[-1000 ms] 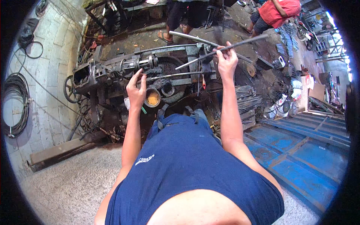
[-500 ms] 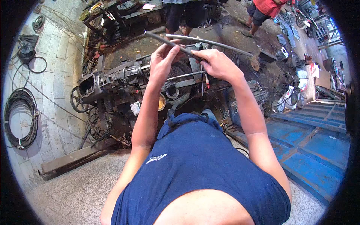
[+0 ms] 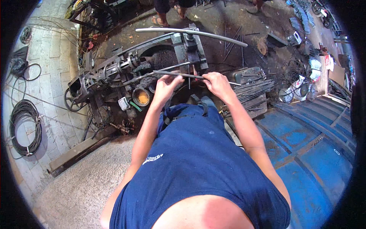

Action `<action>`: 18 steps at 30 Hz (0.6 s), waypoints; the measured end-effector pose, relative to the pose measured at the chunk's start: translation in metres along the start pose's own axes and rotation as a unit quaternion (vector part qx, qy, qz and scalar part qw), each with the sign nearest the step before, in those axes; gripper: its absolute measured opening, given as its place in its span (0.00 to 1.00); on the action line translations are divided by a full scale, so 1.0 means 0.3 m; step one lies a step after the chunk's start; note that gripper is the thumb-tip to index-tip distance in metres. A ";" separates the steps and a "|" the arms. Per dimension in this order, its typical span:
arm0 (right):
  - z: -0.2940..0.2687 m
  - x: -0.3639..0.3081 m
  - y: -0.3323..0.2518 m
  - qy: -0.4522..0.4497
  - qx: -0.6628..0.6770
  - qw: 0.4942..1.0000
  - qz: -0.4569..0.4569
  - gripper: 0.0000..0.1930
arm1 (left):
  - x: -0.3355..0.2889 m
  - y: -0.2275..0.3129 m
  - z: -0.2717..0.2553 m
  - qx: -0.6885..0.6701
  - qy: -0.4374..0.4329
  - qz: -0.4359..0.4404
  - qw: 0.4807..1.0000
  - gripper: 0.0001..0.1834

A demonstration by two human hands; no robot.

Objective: Straightening and adjusting metal rods using a bending jig or manual press machine.

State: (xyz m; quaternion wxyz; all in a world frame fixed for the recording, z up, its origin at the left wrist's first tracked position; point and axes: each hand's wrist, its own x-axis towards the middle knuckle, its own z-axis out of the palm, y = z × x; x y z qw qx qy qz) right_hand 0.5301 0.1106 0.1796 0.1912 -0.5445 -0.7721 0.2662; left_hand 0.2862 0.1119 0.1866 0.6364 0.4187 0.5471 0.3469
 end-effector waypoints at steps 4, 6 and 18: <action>-0.093 -0.108 0.357 -0.117 -0.060 0.989 0.075 0.11 | 0.022 0.010 0.004 0.289 0.111 0.055 0.949 0.18; -0.134 -0.152 0.568 -0.096 -0.105 0.986 0.091 0.09 | 0.085 0.182 0.050 0.396 0.138 0.195 0.886 0.16; -0.210 0.216 1.094 -0.069 -0.151 0.986 -0.002 0.07 | 0.717 0.284 -0.044 0.730 -0.083 0.269 0.623 0.19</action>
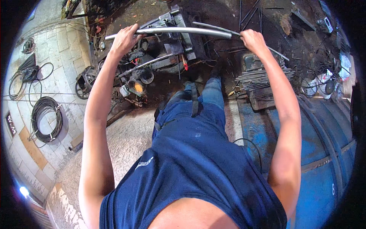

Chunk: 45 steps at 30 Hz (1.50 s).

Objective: Straightening and adjusting metal rods using a bending jig or manual press machine.

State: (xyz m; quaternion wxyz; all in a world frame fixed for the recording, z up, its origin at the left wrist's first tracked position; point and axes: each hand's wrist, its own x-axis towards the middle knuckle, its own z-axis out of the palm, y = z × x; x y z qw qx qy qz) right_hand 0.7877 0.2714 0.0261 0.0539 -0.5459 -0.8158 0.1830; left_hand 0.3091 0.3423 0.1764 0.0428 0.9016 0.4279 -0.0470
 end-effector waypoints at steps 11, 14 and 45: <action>0.052 0.227 -0.140 -0.016 0.003 0.994 -0.105 0.11 | -0.058 0.117 0.005 -0.049 -0.075 -0.201 0.976 0.19; 0.068 0.254 -0.139 0.011 -0.026 0.992 -0.124 0.10 | -0.053 0.119 0.004 -0.037 -0.088 -0.209 0.973 0.19; 0.210 0.515 -0.550 -0.032 0.160 0.980 -0.113 0.21 | -0.094 0.246 0.584 -0.776 0.277 -0.482 0.296 0.29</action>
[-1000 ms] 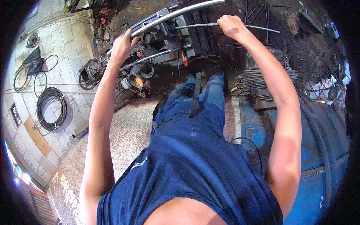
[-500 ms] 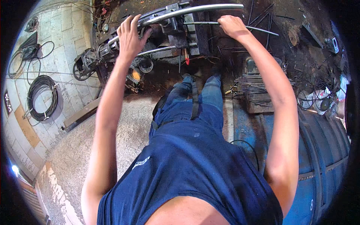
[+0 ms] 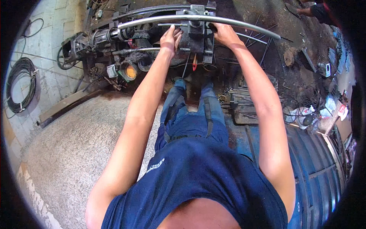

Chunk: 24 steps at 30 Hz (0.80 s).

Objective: Straightening and adjusting metal rods using a bending jig or manual press machine.

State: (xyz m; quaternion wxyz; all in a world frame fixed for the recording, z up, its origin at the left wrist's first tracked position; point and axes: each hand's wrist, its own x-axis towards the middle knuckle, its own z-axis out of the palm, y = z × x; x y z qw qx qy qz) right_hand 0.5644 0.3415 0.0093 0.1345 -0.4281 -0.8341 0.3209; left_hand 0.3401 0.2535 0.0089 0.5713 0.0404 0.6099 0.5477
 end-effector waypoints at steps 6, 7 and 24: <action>0.040 0.017 -0.018 0.042 0.018 0.998 0.039 0.22 | 0.075 -0.032 0.054 -0.070 0.035 0.007 0.997 0.21; 0.046 0.011 -0.014 0.039 0.014 0.998 0.042 0.22 | 0.078 -0.034 0.066 -0.090 0.039 0.001 0.995 0.26; 0.256 -0.070 -0.022 0.280 0.792 0.435 0.324 0.07 | 0.048 0.004 0.065 -0.072 -0.010 -0.030 0.997 0.23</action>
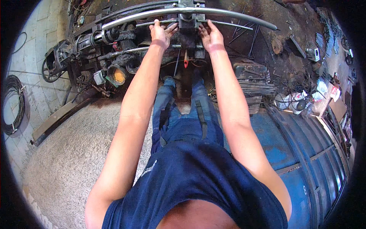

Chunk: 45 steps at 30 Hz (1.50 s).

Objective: Straightening and adjusting metal rods using a bending jig or manual press machine.

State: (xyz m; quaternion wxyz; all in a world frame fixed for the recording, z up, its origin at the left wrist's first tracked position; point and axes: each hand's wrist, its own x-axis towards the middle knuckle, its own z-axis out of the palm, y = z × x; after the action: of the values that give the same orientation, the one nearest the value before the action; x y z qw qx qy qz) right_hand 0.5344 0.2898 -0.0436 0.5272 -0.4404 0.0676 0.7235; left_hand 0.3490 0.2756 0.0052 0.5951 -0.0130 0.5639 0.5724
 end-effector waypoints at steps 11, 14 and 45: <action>0.108 -0.025 0.067 0.063 -0.075 0.993 -0.069 0.05 | 0.002 -0.025 -0.020 0.036 0.009 0.015 0.999 0.22; 0.096 -0.010 0.067 0.073 -0.067 0.993 -0.070 0.05 | -0.004 -0.044 0.008 0.058 0.042 0.028 0.997 0.17; 0.108 -0.180 0.017 0.140 -0.195 0.971 -0.021 0.10 | 0.006 -0.030 0.061 0.127 0.096 0.050 0.986 0.17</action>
State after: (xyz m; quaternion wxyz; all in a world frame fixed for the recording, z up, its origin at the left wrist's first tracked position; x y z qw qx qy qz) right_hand 0.5149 0.2676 0.0124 0.4316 -0.6328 -0.0106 0.6428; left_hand 0.3668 0.2858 0.0050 0.5056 0.0359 0.6865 0.5213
